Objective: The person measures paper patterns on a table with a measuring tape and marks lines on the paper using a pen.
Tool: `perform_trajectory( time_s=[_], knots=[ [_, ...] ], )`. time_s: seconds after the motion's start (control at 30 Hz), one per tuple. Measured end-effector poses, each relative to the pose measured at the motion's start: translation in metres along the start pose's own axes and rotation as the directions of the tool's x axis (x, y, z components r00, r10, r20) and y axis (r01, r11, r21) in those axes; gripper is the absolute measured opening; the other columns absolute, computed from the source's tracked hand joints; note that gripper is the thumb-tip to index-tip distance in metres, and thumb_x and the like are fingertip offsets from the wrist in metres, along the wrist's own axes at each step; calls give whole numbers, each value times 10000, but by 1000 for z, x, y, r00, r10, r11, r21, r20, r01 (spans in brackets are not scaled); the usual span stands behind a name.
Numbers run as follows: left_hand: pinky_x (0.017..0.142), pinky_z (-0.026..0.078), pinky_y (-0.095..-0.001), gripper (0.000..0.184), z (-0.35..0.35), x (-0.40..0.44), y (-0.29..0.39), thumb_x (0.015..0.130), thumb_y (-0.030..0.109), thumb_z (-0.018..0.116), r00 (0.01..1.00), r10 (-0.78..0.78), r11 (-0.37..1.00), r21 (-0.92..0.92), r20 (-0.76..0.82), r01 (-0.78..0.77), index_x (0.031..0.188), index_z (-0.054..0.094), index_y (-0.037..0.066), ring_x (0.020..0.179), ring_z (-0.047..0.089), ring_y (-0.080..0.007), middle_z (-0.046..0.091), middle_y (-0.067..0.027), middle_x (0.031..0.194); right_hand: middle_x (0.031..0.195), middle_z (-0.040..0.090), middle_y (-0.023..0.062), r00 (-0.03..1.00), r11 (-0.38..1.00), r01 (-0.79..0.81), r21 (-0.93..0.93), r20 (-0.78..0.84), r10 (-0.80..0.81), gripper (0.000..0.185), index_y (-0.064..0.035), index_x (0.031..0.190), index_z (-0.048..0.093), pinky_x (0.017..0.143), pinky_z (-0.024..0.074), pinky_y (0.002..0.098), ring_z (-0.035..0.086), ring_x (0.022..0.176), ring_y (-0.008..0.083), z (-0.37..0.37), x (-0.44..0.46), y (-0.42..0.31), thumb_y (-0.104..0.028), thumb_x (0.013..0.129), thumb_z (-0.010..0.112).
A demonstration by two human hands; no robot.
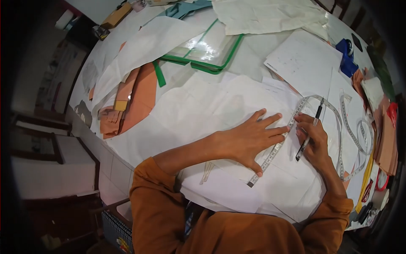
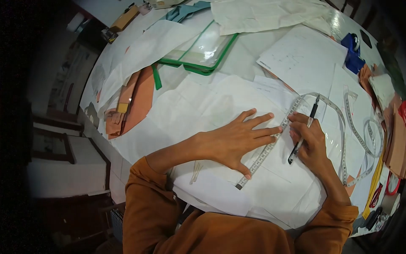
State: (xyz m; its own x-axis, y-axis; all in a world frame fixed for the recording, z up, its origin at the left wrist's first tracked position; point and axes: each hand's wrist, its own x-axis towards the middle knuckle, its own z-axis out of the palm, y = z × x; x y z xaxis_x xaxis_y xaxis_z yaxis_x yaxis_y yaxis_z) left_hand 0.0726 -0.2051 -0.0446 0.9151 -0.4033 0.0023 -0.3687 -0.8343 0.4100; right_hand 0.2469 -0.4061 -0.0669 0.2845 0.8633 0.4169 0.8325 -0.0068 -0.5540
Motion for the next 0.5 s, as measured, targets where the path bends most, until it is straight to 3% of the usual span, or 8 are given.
perform_trajectory(
  time_s=[0.5],
  knots=[
    [1185,118,-617,1099,2,0,-1,657,650,779,1000,-2,1000,8,-2,2,1459,410,-5,1510,107,-376,284,-145,1592,1150,686,169,1000,1000,-1,-26,-1,1,193,-10,971,624,968,464,442,588,1217,364,-1,0,-2,84,806,659]
  ],
)
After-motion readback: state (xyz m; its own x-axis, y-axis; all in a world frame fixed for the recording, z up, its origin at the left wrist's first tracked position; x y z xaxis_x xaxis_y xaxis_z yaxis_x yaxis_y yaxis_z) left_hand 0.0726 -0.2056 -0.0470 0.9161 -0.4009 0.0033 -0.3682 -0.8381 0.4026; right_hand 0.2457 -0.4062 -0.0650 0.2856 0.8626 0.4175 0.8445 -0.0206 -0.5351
